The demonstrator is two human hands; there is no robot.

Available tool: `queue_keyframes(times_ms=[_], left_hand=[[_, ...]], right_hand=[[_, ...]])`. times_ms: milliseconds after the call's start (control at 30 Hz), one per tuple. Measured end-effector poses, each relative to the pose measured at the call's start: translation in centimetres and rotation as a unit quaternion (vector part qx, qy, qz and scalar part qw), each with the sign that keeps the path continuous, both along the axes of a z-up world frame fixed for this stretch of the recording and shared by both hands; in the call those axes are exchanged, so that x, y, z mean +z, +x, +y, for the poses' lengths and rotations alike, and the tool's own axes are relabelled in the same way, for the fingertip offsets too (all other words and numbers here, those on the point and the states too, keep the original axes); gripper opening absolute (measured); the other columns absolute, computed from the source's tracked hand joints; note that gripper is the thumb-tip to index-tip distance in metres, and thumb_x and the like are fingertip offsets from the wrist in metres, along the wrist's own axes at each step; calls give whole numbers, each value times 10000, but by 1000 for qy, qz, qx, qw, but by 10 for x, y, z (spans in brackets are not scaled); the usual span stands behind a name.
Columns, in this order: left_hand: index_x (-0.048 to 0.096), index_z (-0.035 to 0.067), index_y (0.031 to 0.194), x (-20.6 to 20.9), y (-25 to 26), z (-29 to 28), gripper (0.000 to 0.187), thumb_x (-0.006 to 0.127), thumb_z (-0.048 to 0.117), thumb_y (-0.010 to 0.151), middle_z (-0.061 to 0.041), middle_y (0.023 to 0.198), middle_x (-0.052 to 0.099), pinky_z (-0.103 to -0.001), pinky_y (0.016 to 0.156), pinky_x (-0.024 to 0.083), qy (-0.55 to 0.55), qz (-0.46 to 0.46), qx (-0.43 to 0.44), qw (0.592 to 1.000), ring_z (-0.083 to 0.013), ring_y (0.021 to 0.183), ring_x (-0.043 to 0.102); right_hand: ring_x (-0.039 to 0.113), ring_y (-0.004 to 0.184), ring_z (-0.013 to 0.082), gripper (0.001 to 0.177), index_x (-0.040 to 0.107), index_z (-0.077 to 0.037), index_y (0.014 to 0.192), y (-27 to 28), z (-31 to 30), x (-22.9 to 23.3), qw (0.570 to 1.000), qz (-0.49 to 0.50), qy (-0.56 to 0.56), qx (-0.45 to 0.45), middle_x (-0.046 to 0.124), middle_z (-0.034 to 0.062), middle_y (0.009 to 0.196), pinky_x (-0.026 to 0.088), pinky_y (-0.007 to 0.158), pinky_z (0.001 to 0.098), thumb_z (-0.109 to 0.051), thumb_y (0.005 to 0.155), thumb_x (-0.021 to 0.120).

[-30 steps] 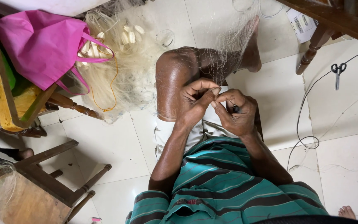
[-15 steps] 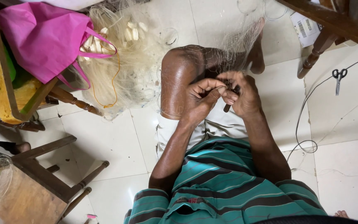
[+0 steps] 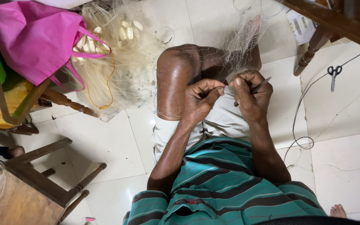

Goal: Repairing a fine-mesh fishing net using a netting needle

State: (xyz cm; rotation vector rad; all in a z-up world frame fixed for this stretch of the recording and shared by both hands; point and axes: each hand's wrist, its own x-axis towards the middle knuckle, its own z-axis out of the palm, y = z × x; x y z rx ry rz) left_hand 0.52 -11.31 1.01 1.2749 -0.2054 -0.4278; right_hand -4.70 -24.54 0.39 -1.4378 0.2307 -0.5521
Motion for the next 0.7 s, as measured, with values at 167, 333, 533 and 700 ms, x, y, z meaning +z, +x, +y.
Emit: queue_keyframes(times_ms=[167,333,533,700], left_hand=[[701,13,896,3,1,1,80,671,-27,834,-77,590,622,-173,490,458,-1,-1,6,1000,-50,458,525],[675,-7,921,17,1,1,84,613,-27,868,-53,531,534,-173,501,417,-19,24,34,999,-55,456,473],[606,-6,1112,12,-1,1,189,535,109,980,-115,909,624,-194,522,467,-51,47,34,997,-58,577,524],[677,19,1051,15,-4,-4,439,871,75,661,-53,693,566,-200,482,454,52,-114,14,992,-78,516,517]], right_hand=[[447,373,67,134,549,64,862,0,0,-2,1000,-14,-3,-19,606,189,678,365,368,196,-26,955,584],[459,372,85,139,562,71,857,-3,0,0,999,-17,-16,-25,593,182,633,374,372,205,-24,957,578],[480,405,81,125,584,49,849,-7,-2,-8,999,-14,-22,-27,591,146,614,390,401,203,-25,946,609],[565,488,109,95,629,72,847,-7,0,-10,997,-21,-58,-39,623,156,649,435,443,222,13,918,652]])
